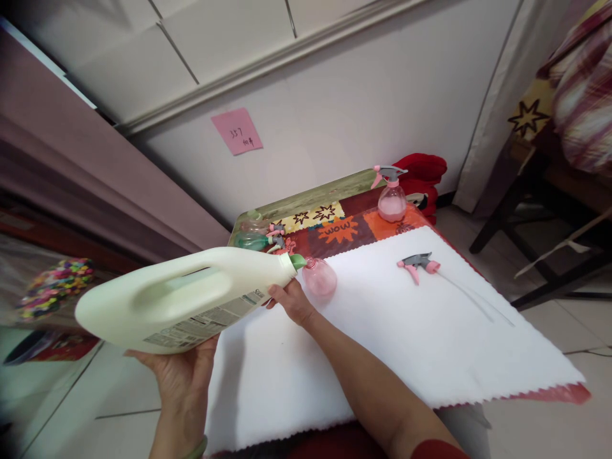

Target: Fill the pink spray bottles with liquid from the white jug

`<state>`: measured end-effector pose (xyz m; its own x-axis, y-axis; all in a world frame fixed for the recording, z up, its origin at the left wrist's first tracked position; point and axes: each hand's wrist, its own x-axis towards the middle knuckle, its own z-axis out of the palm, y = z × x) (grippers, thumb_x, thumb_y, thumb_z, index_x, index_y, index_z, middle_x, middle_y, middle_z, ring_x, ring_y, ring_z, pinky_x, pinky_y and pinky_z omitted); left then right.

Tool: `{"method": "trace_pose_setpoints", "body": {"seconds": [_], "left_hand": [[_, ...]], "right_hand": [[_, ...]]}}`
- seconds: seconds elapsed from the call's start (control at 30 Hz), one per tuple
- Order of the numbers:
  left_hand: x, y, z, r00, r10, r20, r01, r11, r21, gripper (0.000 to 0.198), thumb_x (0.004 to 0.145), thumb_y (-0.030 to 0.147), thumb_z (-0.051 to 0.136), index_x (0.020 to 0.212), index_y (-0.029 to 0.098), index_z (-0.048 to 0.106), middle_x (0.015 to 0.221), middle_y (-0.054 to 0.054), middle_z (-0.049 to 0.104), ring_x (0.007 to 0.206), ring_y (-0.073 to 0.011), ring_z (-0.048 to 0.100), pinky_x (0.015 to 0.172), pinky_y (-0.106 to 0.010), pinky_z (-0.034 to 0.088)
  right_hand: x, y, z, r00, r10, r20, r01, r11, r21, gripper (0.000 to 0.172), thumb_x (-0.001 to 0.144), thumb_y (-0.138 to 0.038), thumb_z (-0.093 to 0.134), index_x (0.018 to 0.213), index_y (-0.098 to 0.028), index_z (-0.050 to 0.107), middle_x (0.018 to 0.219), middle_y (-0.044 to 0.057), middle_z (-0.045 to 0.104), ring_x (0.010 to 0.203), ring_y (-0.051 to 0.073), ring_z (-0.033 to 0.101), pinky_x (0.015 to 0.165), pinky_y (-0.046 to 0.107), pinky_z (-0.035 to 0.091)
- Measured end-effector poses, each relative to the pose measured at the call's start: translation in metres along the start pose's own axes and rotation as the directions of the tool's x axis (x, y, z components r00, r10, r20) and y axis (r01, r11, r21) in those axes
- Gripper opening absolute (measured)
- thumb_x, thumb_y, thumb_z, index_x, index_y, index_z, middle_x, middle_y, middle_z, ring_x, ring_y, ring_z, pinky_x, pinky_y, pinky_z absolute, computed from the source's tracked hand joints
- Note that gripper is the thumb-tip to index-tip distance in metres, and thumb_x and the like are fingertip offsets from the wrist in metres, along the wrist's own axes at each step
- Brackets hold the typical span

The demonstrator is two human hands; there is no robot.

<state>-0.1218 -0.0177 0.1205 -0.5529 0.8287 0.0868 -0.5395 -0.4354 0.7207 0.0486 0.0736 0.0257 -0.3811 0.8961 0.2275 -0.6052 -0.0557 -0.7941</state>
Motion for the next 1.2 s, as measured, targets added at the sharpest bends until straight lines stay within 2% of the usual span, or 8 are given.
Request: {"method": "trace_pose_setpoints", "body": {"seconds": [0.53,0.73,0.93,1.07,1.2], "left_hand": [[-0.002,0.001,0.004,1.000,0.016,-0.021,-0.016,0.999,0.033,0.082,0.076,0.086,0.057,0.142,0.039,0.060,0.157,-0.001,0.054,0.154,-0.0319,0.036,0.121,-0.052,0.039],[-0.008,-0.002,0.009,0.998,0.025,0.050,-0.023,0.999,-0.045,0.072,0.085,0.079,0.056,0.146,0.041,0.056,0.159,0.001,0.052,0.153,-0.0279,0.038,0.123,-0.047,0.036],[0.001,0.001,0.001,0.999,0.009,-0.032,-0.009,1.000,-0.010,0.084,0.077,0.088,0.054,0.144,0.038,0.058,0.158,-0.001,0.054,0.154,-0.0322,0.036,0.122,-0.053,0.037],[0.003,0.001,-0.002,1.000,0.004,-0.010,-0.005,1.000,-0.022,0.080,0.078,0.086,0.056,0.144,0.040,0.058,0.157,0.000,0.054,0.154,-0.0317,0.036,0.122,-0.053,0.037],[0.002,0.002,0.000,1.000,0.002,-0.017,-0.002,1.000,0.004,0.083,0.076,0.087,0.056,0.143,0.038,0.059,0.157,-0.001,0.055,0.154,-0.0322,0.036,0.121,-0.053,0.038]], "right_hand": [[0.000,0.001,0.001,1.000,-0.011,0.005,0.011,1.000,0.017,0.067,0.082,-0.069,0.072,0.121,-0.015,0.061,0.091,0.008,0.072,0.070,0.018,0.068,0.061,0.032,0.060],[0.000,0.003,0.001,1.000,-0.016,0.008,0.016,1.000,0.025,0.065,0.082,-0.068,0.072,0.117,-0.015,0.062,0.089,0.008,0.072,0.070,0.018,0.069,0.059,0.030,0.059],[0.000,0.002,0.000,1.000,-0.013,0.014,0.013,1.000,0.017,0.063,0.082,-0.070,0.071,0.113,-0.015,0.063,0.087,0.008,0.072,0.069,0.018,0.069,0.060,0.031,0.059],[0.000,0.001,0.000,1.000,-0.017,0.006,0.017,1.000,0.011,0.065,0.082,-0.069,0.071,0.118,-0.015,0.062,0.089,0.008,0.072,0.070,0.019,0.069,0.060,0.032,0.060],[-0.001,0.000,0.001,1.000,-0.017,0.009,0.017,1.000,0.008,0.064,0.083,-0.069,0.070,0.116,-0.014,0.063,0.088,0.008,0.072,0.070,0.019,0.069,0.060,0.032,0.060]]}}
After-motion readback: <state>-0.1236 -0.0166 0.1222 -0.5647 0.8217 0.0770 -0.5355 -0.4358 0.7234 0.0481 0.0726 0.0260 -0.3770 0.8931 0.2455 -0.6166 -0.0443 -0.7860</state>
